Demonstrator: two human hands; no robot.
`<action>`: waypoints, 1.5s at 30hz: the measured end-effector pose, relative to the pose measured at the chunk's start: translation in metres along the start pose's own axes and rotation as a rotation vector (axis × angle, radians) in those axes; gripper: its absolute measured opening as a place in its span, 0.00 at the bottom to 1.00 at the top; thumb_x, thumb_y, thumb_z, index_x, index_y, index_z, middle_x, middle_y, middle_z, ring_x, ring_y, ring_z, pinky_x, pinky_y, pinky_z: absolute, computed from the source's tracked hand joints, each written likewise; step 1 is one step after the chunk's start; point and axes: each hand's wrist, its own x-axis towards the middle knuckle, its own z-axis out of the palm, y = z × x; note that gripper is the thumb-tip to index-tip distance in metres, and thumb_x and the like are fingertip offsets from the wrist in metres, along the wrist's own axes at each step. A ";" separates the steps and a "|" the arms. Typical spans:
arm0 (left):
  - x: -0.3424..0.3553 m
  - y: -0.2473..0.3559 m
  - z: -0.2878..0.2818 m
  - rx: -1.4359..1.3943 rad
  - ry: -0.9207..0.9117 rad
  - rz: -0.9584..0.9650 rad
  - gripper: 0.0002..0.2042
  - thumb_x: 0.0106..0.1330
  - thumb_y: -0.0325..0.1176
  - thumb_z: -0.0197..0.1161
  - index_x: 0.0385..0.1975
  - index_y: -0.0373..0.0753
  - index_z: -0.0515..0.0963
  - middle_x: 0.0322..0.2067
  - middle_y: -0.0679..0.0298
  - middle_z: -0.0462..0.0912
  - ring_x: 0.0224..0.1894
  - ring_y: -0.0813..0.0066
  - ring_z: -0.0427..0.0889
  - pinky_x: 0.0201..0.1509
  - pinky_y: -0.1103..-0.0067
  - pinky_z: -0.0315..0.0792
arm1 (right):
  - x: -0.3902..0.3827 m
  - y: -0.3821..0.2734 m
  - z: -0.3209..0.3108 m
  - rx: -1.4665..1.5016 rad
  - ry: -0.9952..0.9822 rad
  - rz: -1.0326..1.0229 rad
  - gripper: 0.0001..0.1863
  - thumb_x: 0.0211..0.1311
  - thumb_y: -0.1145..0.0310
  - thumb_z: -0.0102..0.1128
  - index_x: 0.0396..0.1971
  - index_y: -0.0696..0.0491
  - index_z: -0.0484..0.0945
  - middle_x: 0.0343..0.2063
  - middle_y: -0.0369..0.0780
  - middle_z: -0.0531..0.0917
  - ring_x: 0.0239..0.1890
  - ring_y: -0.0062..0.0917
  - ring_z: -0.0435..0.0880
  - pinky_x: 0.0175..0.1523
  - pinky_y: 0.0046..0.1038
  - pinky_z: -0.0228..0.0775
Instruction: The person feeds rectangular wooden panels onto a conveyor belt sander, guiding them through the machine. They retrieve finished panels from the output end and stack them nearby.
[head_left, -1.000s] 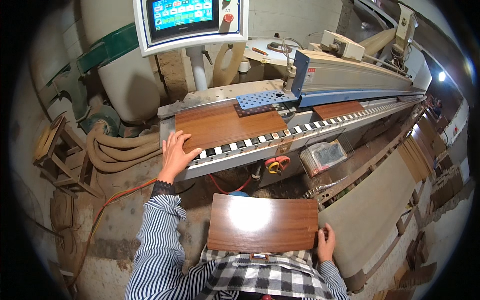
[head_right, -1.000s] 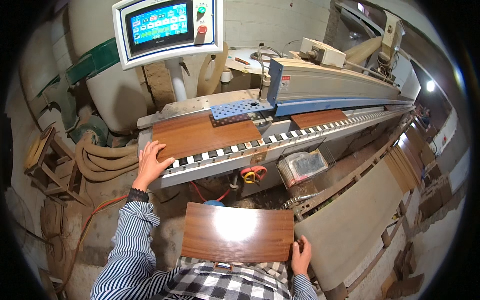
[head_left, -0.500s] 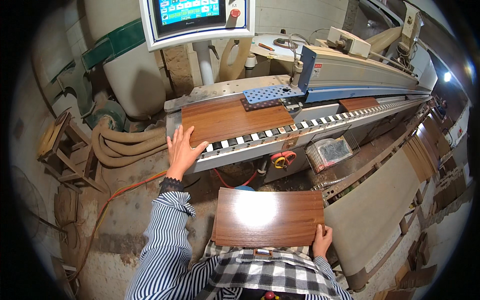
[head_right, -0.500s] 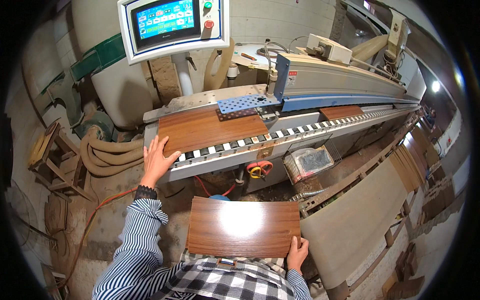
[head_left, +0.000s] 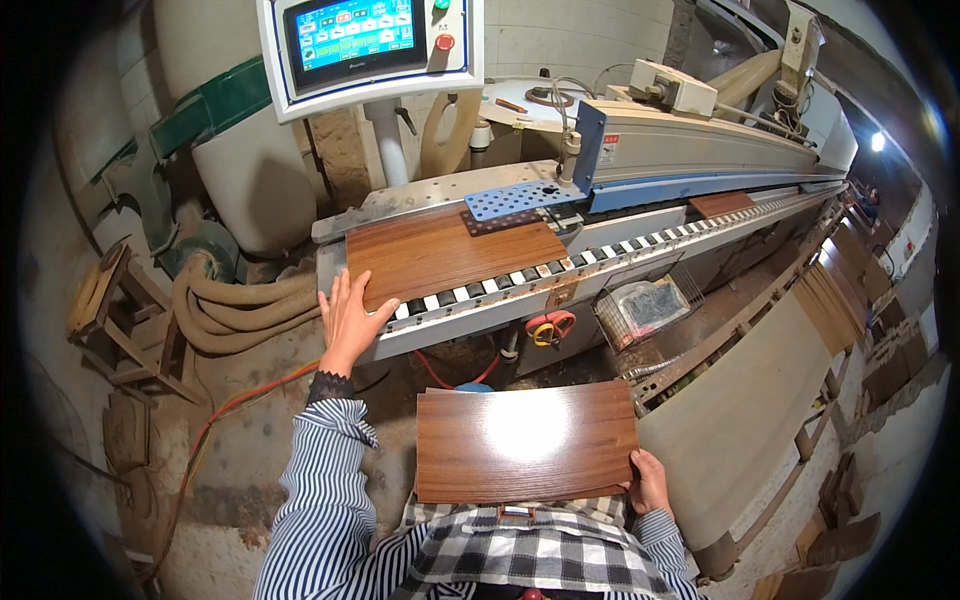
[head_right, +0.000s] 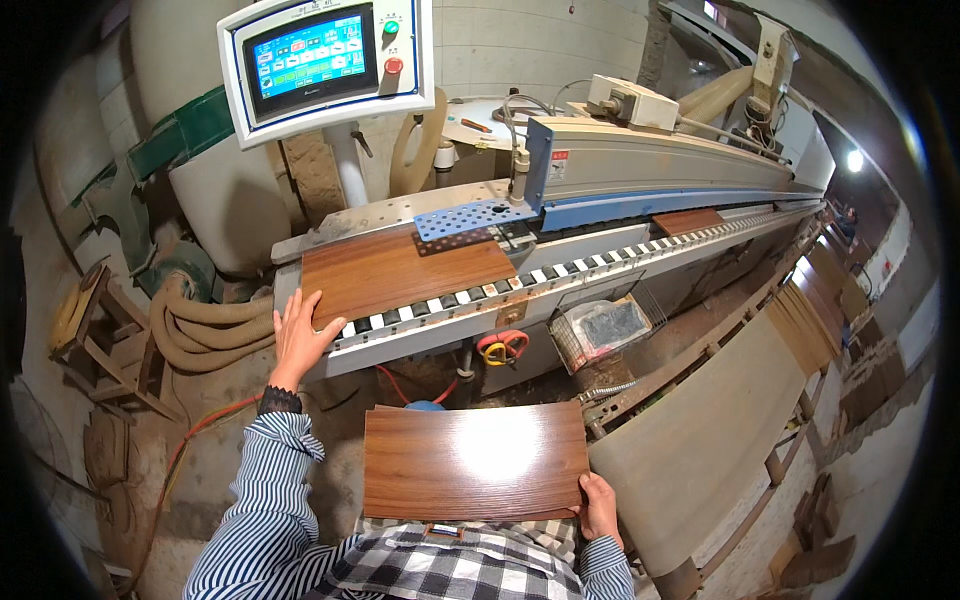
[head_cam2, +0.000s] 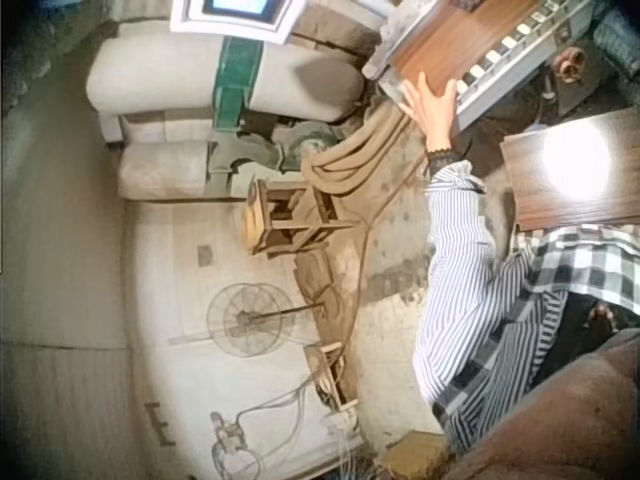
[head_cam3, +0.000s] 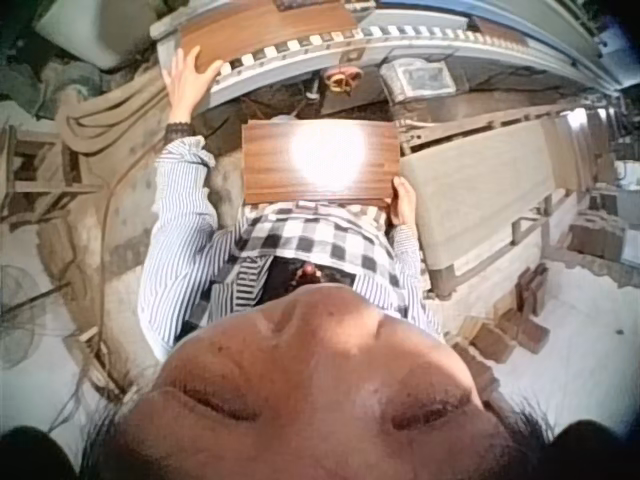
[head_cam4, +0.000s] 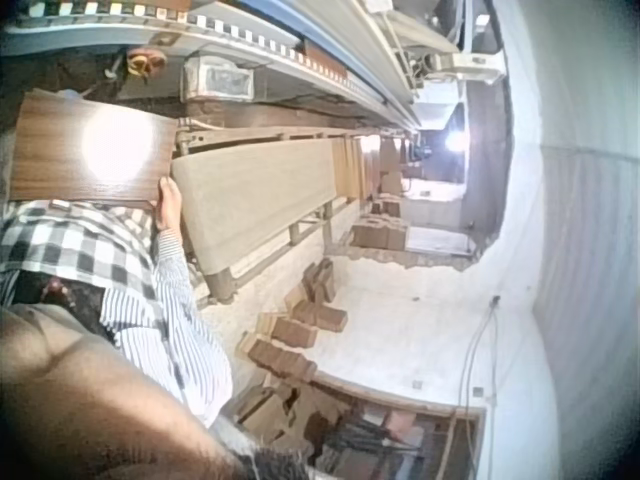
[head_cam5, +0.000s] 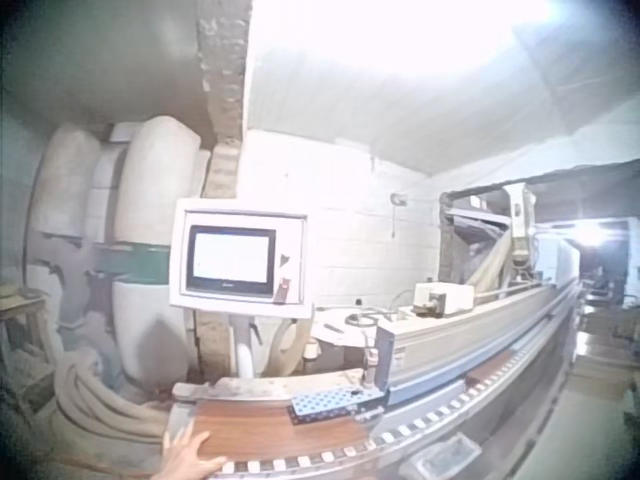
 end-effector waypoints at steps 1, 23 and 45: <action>0.000 0.001 0.000 -0.002 -0.002 -0.001 0.36 0.59 0.58 0.62 0.64 0.44 0.67 0.69 0.47 0.56 0.73 0.55 0.51 0.74 0.58 0.37 | -0.001 0.000 0.001 0.010 0.010 -0.004 0.14 0.66 0.62 0.56 0.45 0.54 0.77 0.37 0.36 0.84 0.35 0.22 0.84 0.35 0.29 0.81; -0.010 -0.034 -0.004 -0.141 0.007 0.100 0.27 0.64 0.49 0.60 0.61 0.44 0.70 0.67 0.55 0.64 0.71 0.57 0.55 0.73 0.57 0.38 | -0.004 -0.004 0.006 -0.004 -0.001 0.008 0.13 0.68 0.62 0.54 0.46 0.54 0.77 0.37 0.35 0.83 0.36 0.21 0.83 0.36 0.28 0.78; -0.003 -0.024 -0.011 -0.108 -0.066 0.096 0.28 0.65 0.51 0.60 0.61 0.43 0.70 0.67 0.54 0.64 0.71 0.56 0.55 0.74 0.56 0.36 | -0.002 -0.002 0.003 0.054 -0.020 0.024 0.14 0.70 0.66 0.51 0.49 0.57 0.75 0.39 0.36 0.83 0.35 0.20 0.83 0.38 0.25 0.79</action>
